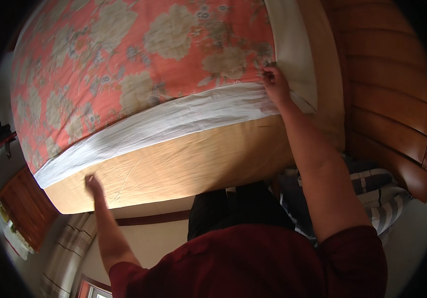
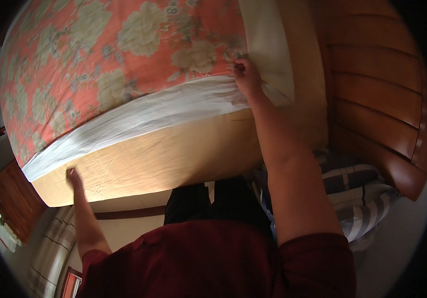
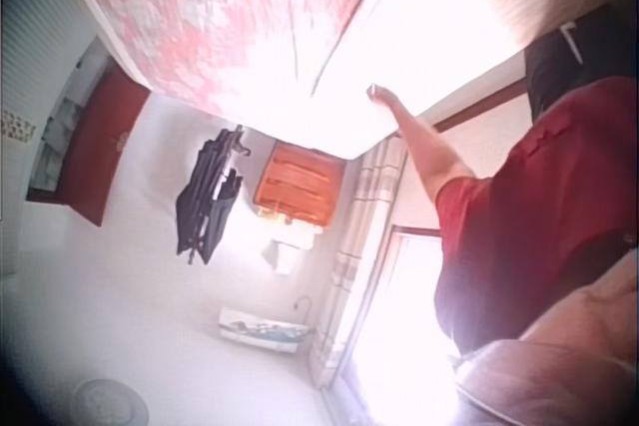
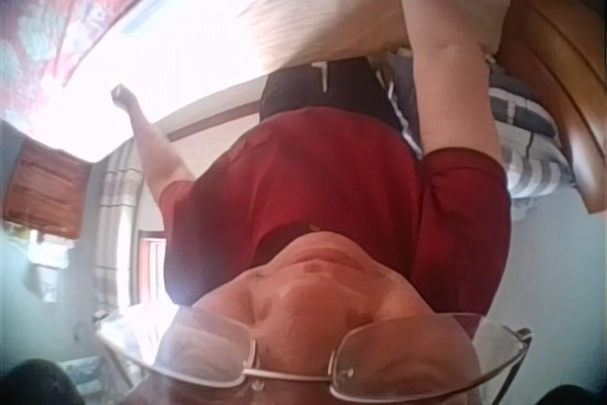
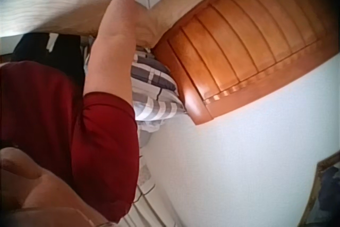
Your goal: The person hand-sews the edge of a floral-patterned duvet cover to a white fitted sheet along the side of a bed. They repeatedly insert a needle and pull thread through the fabric, then smooth the seam. The task continues along the same edge without completing the entire perimeter.
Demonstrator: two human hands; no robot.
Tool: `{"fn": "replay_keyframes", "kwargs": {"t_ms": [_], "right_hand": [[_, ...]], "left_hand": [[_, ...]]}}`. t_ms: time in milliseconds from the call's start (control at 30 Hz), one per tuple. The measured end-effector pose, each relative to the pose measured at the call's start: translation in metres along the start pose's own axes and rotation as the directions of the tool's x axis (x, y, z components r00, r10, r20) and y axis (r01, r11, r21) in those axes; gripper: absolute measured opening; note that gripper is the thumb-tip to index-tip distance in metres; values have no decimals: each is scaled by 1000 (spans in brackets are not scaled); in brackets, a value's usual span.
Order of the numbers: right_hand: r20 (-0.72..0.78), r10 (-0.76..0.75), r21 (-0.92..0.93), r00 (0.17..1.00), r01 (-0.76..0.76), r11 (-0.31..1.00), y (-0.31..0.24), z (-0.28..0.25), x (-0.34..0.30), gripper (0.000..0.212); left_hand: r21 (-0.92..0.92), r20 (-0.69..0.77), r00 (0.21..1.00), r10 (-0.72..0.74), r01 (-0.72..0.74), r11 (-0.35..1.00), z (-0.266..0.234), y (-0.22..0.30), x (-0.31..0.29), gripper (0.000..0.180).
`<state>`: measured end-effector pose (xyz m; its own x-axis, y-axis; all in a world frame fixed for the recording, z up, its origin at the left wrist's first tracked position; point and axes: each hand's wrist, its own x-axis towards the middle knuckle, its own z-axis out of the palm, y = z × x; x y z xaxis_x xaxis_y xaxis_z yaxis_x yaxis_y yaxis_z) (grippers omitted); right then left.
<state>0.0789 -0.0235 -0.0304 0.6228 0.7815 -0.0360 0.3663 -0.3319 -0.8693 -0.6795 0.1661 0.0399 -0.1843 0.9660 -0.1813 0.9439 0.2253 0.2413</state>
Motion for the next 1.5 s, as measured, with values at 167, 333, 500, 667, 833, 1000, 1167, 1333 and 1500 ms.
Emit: {"fn": "replay_keyframes", "kwargs": {"t_ms": [167, 333, 500, 667, 833, 1000, 1167, 1333, 1500], "right_hand": [[-4, 6, 5, 1000, -6, 1000, -3, -5, -1, 21], [-8, 18, -4, 1000, -18, 1000, -9, -2, 0, 20], [18, 46, -82, 999, -44, 996, -30, -16, -2, 22], [-239, -403, -660, 883, 157, 735, -48, -83, -9, 35], [-186, 475, -128, 860, -500, 856, 15, -163, 0, 60], [416, 772, 95, 481, -867, 489, -37, -174, 24, 65], [549, 683, 65, 482, -839, 540, -40, -171, 36, 67], [388, 572, -129, 723, -572, 810, 21, -166, 34, 69], [238, 551, -178, 800, -522, 834, 25, -155, 29, 70]], "left_hand": [[496, -263, 958, -112, 234, 836, -157, -120, -19, 26], [513, -182, 976, -118, 197, 836, -186, -93, -12, 19], [699, -143, 987, 76, 47, 714, -114, 10, -14, 39], [33, 107, 694, 712, -718, 695, 3, 197, -67, 40], [-414, 320, 322, 891, -798, 437, 97, 362, -185, 37], [-434, 355, 172, 919, -841, 325, 127, 480, -235, 52], [-334, 357, 191, 914, -888, 316, 164, 522, -249, 66], [-314, 453, 175, 874, -886, 340, 177, 524, -258, 74], [-301, 478, 192, 857, -881, 365, 186, 526, -264, 79]]}}
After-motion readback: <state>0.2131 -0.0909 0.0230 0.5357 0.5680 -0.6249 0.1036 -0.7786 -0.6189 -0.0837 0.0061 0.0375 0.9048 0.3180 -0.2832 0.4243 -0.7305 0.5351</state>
